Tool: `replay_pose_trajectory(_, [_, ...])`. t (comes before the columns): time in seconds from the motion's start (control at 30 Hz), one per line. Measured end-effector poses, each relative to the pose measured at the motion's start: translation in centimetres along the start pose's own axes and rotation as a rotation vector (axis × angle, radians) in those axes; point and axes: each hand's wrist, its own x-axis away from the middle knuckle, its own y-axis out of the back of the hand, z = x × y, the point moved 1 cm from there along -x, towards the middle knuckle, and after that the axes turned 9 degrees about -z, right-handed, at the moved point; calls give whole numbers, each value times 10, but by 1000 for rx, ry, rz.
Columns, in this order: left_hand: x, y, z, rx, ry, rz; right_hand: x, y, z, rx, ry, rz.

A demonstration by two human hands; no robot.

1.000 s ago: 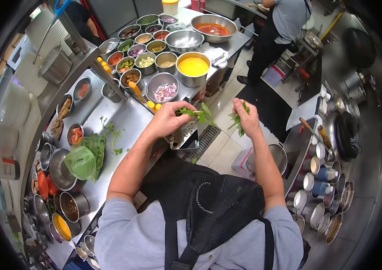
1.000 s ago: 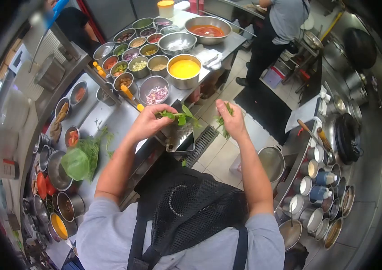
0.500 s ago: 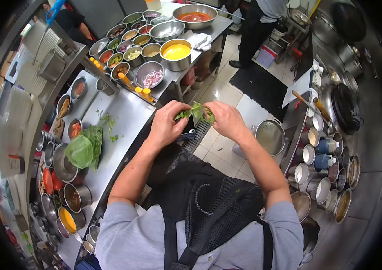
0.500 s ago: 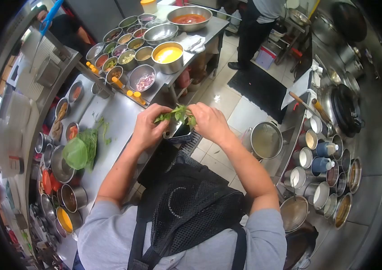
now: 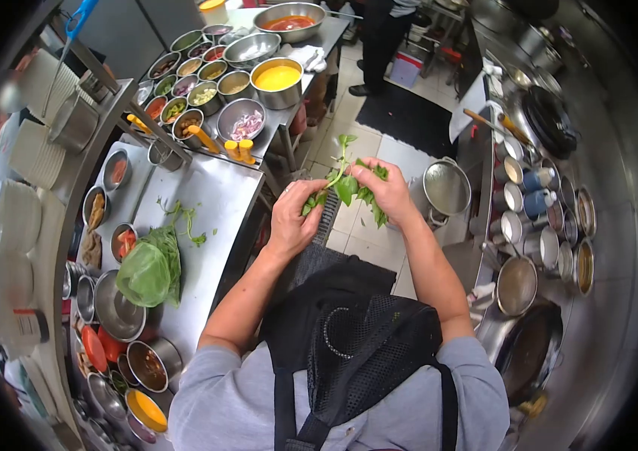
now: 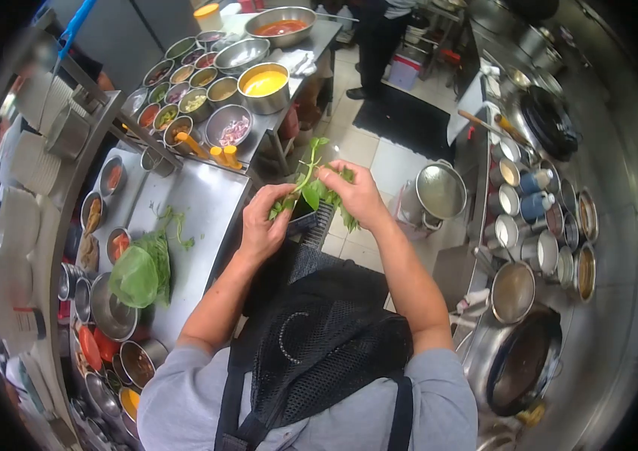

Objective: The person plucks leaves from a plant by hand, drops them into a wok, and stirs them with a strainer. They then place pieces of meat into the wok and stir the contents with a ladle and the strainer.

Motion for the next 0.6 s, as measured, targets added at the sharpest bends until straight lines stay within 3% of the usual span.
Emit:
replay_pose_trajectory(0.07, [7, 5, 1, 33, 7, 34, 14, -9, -4, 73, 54, -49])
replay_pose_trajectory(0.13, [18, 10, 2, 183, 208, 218, 28, -15, 2, 501, 208, -142])
replay_pose_trajectory(0.17, [21, 15, 2, 251, 254, 331, 40, -23, 19, 657, 104, -139])
replay_pose_trajectory(0.23, [41, 12, 17, 413, 372, 468, 47, -28, 10, 820, 375, -136])
replay_pose_trajectory(0.27, [43, 13, 16, 488, 395, 517, 51, -33, 7, 808, 370, -106])
replay_pose_trajectory(0.33, [47, 18, 8, 731, 629, 629, 60, -42, 10, 912, 455, -56])
replay_pose_trajectory(0.37, [52, 13, 11, 914, 683, 619, 60, -44, 11, 911, 452, -48])
replay_pose_trajectory(0.6, [55, 16, 10, 1019, 898, 521, 71, -52, 14, 963, 536, 49])
